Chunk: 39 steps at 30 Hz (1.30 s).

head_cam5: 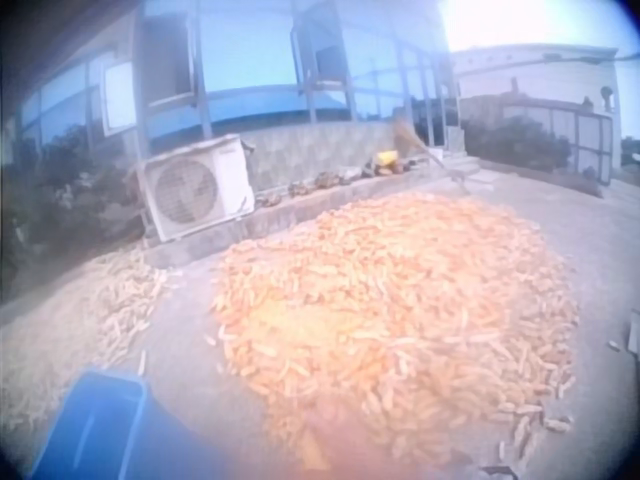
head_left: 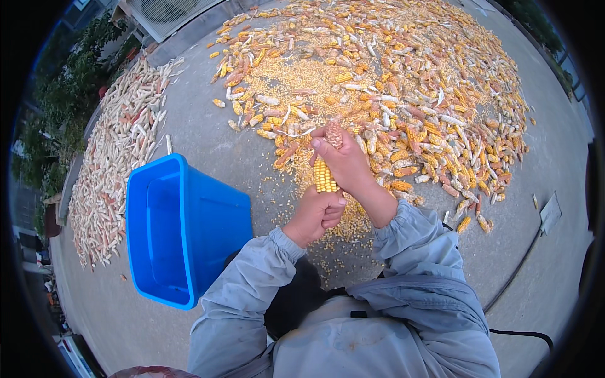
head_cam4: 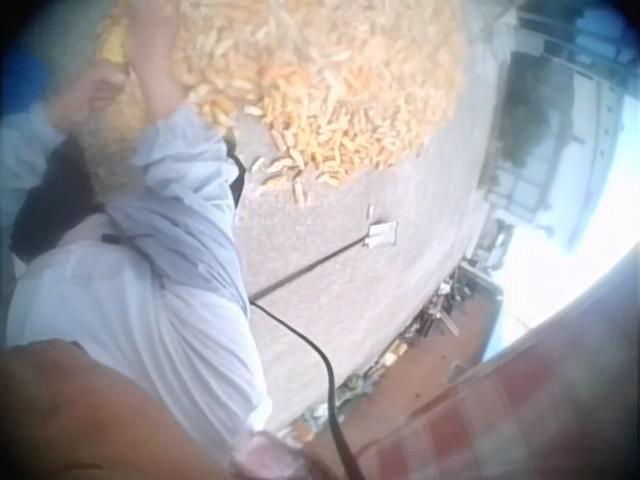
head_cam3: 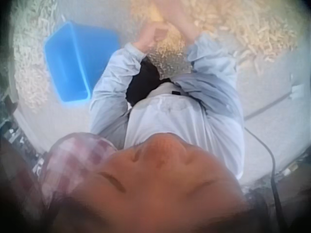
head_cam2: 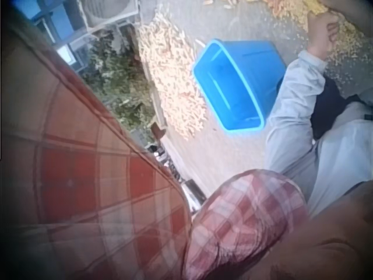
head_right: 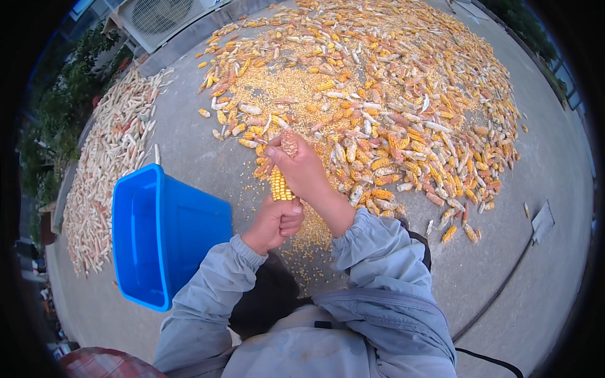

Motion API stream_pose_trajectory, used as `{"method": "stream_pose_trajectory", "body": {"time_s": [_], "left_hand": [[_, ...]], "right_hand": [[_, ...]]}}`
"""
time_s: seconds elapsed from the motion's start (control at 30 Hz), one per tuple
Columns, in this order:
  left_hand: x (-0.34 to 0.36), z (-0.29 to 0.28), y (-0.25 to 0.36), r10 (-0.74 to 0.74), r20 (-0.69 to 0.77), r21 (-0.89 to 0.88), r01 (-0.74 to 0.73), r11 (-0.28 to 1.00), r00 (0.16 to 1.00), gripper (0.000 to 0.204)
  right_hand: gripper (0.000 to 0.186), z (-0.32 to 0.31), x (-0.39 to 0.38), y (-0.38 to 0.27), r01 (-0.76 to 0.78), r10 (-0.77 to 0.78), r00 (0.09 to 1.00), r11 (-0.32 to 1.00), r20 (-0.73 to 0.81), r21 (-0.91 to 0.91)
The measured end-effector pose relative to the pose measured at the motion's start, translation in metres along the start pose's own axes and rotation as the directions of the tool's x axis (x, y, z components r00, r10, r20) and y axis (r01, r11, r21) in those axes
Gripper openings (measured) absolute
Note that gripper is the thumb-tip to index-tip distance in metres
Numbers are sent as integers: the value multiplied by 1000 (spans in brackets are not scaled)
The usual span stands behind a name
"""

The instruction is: The person repeatedly picks up dried corn cobs from a large pile on the ground and removes the kernels by hand, letting the kernels fall onto the ground. The person discards the empty cobs into a nearby blue bin.

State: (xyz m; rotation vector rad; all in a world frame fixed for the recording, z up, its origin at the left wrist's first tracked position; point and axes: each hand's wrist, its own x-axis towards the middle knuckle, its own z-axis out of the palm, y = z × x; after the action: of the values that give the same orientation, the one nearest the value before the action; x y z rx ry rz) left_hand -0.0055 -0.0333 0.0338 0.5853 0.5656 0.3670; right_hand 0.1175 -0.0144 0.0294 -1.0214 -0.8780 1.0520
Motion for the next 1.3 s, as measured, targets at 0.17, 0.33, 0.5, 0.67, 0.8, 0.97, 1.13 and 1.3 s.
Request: {"method": "stream_pose_trajectory", "body": {"time_s": [0.17,0.33,0.5,0.67,0.8,0.97,1.13,1.3], "left_hand": [[15,-31,8,213,-62,477,-159,865,975,14],[34,-28,-5,503,-144,894,-106,435,852,25],[24,-8,0,104,-211,428,-3,904,972,19],[27,-20,1,165,-150,470,-76,879,975,21],[44,-29,-2,580,-105,969,-49,242,808,33],[47,-21,-8,491,-124,883,-129,451,862,29],[36,-18,2,265,-226,715,-25,699,938,25],[49,-30,-1,607,-149,986,161,35,780,36]], "right_hand": [[33,-1,5,-15,-206,206,978,969,17,135],[31,6,-2,-6,-74,72,997,996,-32,-55],[29,-12,11,6,-77,66,996,970,-53,-232],[31,-8,13,-7,-141,140,989,989,-42,-44],[33,3,1,-13,-171,178,983,978,-49,120],[30,-13,8,9,-13,1,999,941,-36,-339],[29,-13,12,4,-230,236,970,970,-62,84],[23,0,7,11,-127,138,986,986,-98,109]]}}
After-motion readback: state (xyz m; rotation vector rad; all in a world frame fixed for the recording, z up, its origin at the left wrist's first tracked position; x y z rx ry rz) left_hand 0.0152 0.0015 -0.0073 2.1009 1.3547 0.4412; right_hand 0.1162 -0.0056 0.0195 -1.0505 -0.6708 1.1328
